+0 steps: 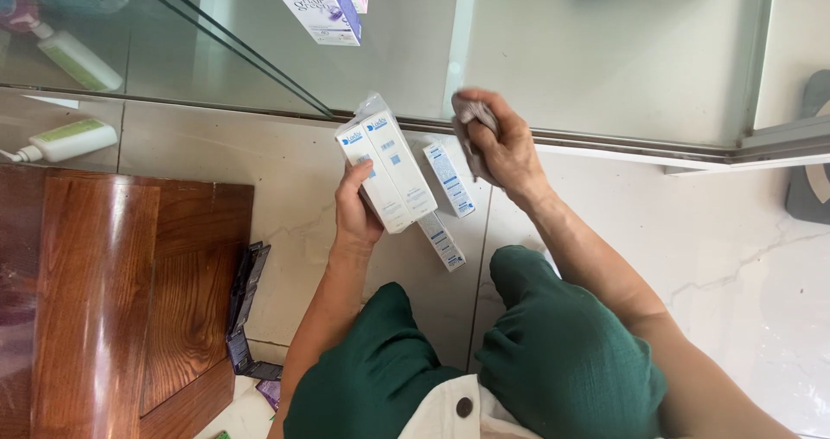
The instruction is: The person sits on the floor and wipes various small product boxes with a cloth. They pick up each box from a wooden surface, wipe it thoroughly, and place it on a glass shelf.
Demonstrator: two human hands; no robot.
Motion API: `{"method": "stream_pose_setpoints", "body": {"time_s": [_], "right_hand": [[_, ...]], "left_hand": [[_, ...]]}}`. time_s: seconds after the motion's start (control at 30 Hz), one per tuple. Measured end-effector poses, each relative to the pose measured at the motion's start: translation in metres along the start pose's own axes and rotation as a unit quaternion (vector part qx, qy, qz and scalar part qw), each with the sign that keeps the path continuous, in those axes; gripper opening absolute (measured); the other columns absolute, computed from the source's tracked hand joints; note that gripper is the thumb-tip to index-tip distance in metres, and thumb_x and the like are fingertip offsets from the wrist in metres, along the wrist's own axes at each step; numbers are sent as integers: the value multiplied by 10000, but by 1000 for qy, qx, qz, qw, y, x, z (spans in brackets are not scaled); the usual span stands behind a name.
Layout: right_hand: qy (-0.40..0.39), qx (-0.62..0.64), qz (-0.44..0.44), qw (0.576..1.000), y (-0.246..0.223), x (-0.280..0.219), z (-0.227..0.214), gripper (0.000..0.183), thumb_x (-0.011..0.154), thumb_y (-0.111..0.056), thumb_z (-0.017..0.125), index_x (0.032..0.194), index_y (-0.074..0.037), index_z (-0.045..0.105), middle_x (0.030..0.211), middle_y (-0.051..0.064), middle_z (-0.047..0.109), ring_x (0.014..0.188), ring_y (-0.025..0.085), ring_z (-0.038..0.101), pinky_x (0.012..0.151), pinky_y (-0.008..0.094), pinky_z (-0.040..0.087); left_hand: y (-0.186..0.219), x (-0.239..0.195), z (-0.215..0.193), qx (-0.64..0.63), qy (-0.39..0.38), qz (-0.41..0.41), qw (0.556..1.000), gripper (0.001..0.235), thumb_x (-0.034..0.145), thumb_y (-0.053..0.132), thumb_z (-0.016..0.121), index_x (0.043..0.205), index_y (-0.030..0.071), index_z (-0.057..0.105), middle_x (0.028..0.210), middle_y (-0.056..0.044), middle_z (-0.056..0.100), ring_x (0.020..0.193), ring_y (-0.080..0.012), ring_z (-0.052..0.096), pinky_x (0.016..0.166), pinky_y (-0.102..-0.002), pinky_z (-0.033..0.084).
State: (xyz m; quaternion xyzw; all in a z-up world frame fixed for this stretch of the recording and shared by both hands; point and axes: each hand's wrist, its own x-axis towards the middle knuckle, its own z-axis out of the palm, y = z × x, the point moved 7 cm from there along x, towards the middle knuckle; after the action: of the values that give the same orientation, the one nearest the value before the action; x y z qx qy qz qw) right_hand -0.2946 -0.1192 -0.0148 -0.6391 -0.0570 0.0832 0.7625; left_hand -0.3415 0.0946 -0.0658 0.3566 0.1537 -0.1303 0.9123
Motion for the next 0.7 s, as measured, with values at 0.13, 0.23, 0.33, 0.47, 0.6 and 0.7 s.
{"method": "stream_pose_setpoints", "body": {"time_s": [0.13, 0.23, 0.33, 0.47, 0.6, 0.7], "right_hand": [[-43, -144, -27, 988, 22, -21, 16, 445, 988, -123, 613, 1429, -95, 557, 1105, 145, 576, 927, 220, 606, 710, 327, 589], [-62, -280, -166, 944, -5, -41, 49, 496, 944, -181, 729, 1380, -59, 526, 1168, 142, 533, 972, 214, 627, 723, 326, 612], [-44, -230, -34, 972, 0, -37, 46, 431, 981, -269, 654, 1337, -46, 560, 1136, 131, 569, 776, 209, 653, 632, 351, 578], [-127, 84, 201, 968, 52, -48, 48, 525, 1098, -371, 515, 1509, -57, 601, 986, 320, 563, 789, 334, 586, 687, 414, 485], [-140, -273, -272, 912, -12, -56, 77, 553, 1104, -432, 410, 1515, -74, 507, 1408, 229, 452, 1243, 395, 545, 1053, 453, 550], [-99, -326, -311, 887, -29, -33, 76, 512, 1154, -343, 382, 1582, -64, 419, 1600, 279, 369, 1452, 539, 432, 1175, 571, 436]], "left_hand": [[-3, 7, -19, 6, 41, 74, 996, 584, 945, 174, 540, 1498, 62, 386, 1284, -135, 593, 1190, -287, 619, 1001, -448, 549], [-10, 9, -23, 19, 52, 108, 993, 526, 989, 211, 538, 1478, 67, 406, 1290, -132, 590, 1184, -276, 618, 999, -442, 546], [-13, 11, -21, 3, 59, 46, 997, 491, 1046, 329, 488, 1442, 40, 472, 1280, -147, 618, 1148, -280, 633, 970, -432, 546], [-19, 10, -27, -66, 23, 2, 998, 548, 1088, 436, 377, 1414, 25, 536, 1296, -158, 642, 1148, -295, 643, 984, -414, 540], [-22, 1, -7, -77, 8, 2, 997, 570, 1069, 428, 346, 1394, -2, 531, 1277, -152, 657, 1146, -287, 667, 1003, -414, 561], [-51, -7, -9, -23, -21, -19, 999, 544, 1032, 367, 343, 1445, 45, 495, 1340, -108, 659, 1199, -224, 667, 1034, -361, 544]]}}
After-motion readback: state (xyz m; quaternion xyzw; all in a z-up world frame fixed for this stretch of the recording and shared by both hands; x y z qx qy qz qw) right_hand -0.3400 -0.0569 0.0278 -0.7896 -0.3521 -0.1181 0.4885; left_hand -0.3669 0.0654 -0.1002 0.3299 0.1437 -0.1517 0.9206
